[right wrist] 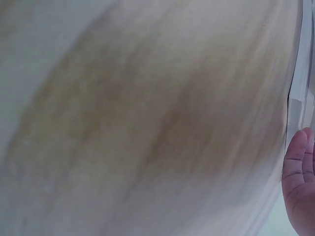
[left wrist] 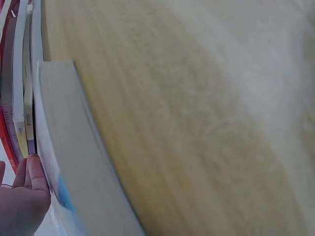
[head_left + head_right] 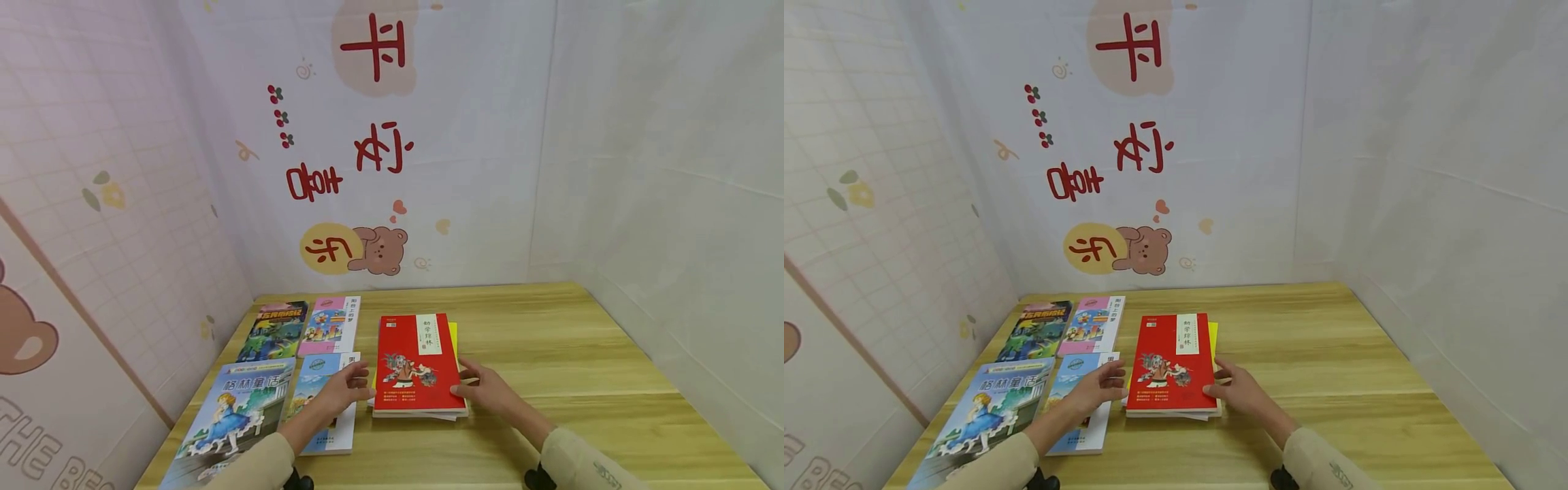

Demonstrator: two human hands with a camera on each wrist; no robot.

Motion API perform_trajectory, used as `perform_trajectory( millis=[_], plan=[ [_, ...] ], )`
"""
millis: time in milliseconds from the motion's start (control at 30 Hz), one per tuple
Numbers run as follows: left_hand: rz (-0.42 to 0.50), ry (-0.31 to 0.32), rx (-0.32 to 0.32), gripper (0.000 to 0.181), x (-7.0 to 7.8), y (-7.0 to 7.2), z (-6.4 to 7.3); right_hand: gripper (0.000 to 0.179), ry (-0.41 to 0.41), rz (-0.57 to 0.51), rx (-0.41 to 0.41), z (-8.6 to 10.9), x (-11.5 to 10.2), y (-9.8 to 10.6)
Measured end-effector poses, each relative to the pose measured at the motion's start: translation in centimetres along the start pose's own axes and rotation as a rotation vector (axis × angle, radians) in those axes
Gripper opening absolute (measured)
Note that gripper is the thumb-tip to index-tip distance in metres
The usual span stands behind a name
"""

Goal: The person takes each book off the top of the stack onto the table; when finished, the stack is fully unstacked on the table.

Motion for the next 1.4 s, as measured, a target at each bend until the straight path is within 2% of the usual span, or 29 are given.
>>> perform_trajectory(
  millis=[467,867,1067,1233,1400],
  plan=[
    [-0.017,-0.021,-0.033,0.076,-0.5,-0.3,-0.2,0.069,-0.001,0.037,-0.014,-0.2,0.3,-0.3],
    [-0.074,-0.020,-0.023,0.078,-0.8,-0.5,-0.2,0.066,0.014,0.034,-0.033,-0.3,0.0,-0.2],
    [-0.133,-0.033,-0.012,0.081,-0.8,-1.1,-0.4,0.069,-0.016,0.007,-0.015,-0.5,0.3,0.0],
    [-0.109,-0.029,-0.021,0.077,-0.9,-1.2,-0.3,0.066,-0.022,-0.026,-0.015,-0.7,0.6,-0.1],
    [-0.089,-0.066,-0.060,0.070,-0.8,-1.3,-0.1,0.063,-0.039,-0.074,-0.003,-0.7,0.4,0.2]
  ],
)
Point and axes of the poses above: each hand's wrist, its own z-axis away from the middle knuckle, its own y-axis out of the back of the hand, x = y × z, the point moved 5 cm from there along -z, towards the middle knuckle, and after that the axes turned 12 degrees about z, right-handed, at the moved point
